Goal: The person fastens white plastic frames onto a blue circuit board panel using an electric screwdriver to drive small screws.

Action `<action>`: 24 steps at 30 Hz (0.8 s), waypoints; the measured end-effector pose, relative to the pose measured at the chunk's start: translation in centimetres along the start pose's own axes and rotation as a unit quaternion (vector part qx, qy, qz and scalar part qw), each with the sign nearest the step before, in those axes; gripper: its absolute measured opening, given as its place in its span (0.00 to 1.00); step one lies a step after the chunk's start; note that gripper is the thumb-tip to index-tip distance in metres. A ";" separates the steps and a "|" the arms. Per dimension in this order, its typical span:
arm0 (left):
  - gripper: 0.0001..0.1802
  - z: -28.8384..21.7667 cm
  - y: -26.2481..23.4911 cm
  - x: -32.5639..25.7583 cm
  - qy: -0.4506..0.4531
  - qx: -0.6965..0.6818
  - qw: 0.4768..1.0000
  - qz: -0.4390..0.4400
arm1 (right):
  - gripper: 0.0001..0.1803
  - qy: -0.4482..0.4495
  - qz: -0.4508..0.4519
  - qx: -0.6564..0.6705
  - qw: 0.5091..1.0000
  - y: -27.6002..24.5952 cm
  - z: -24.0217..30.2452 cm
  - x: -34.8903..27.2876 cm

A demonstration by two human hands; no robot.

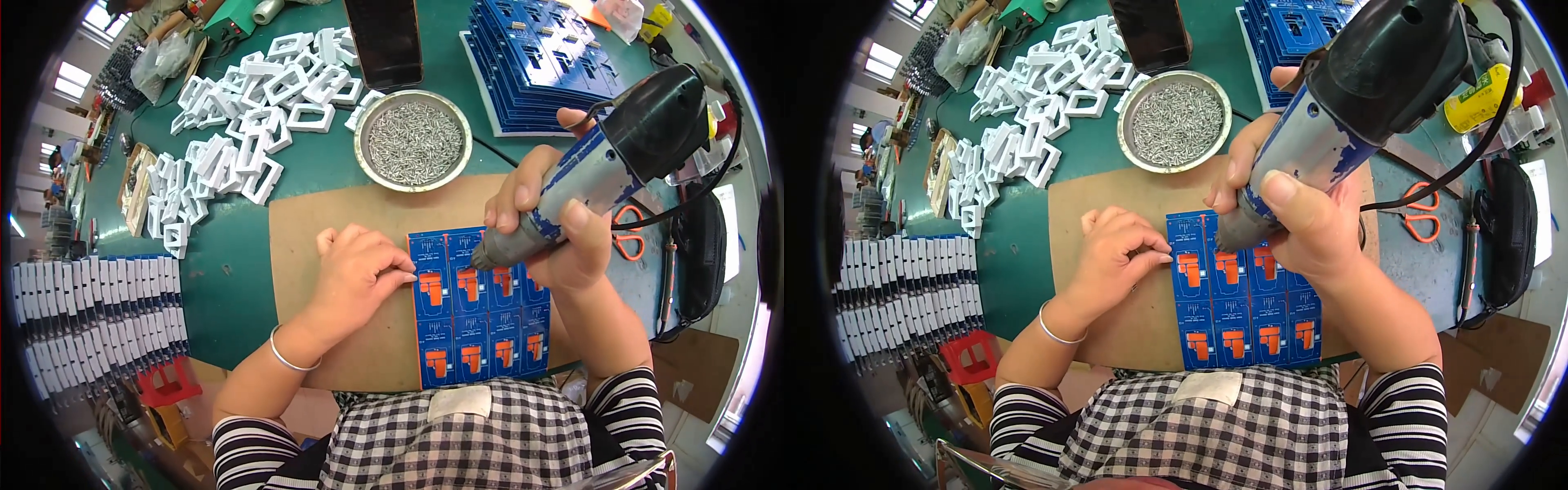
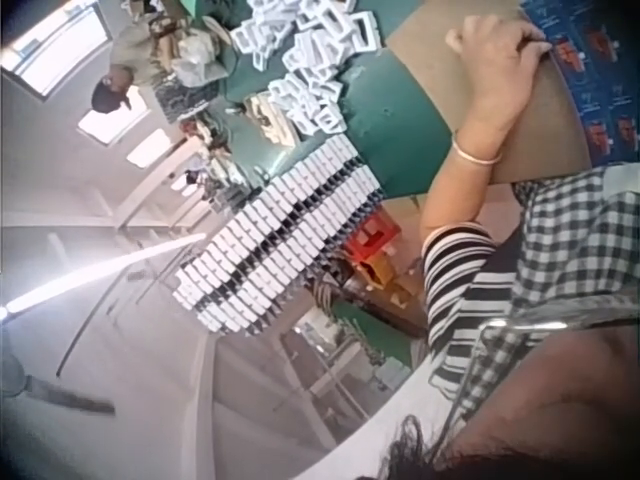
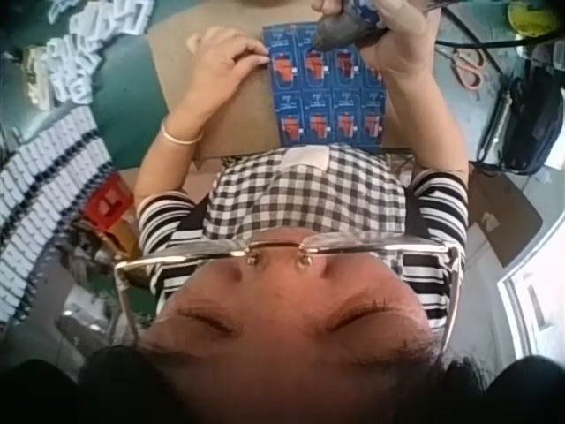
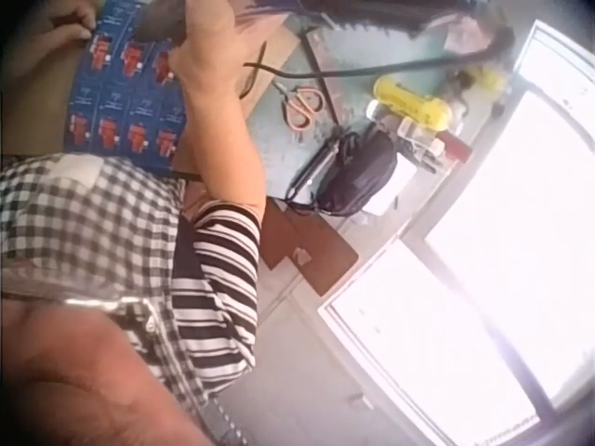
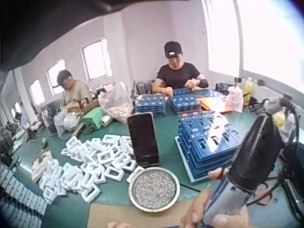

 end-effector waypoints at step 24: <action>0.06 -0.3 0.2 0.2 -0.005 0.032 0.999 -0.006 | 0.35 -0.008 0.104 -0.018 0.994 3.9 -1.0 -0.9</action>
Point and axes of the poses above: each hand's wrist, its own x-axis towards the middle knuckle, its own y-axis out of the palm, z = x × y, the point moved 2 cm from there along x, towards the middle knuckle, and after that the axes turned 11 degrees about -x, right-handed, at the moved point
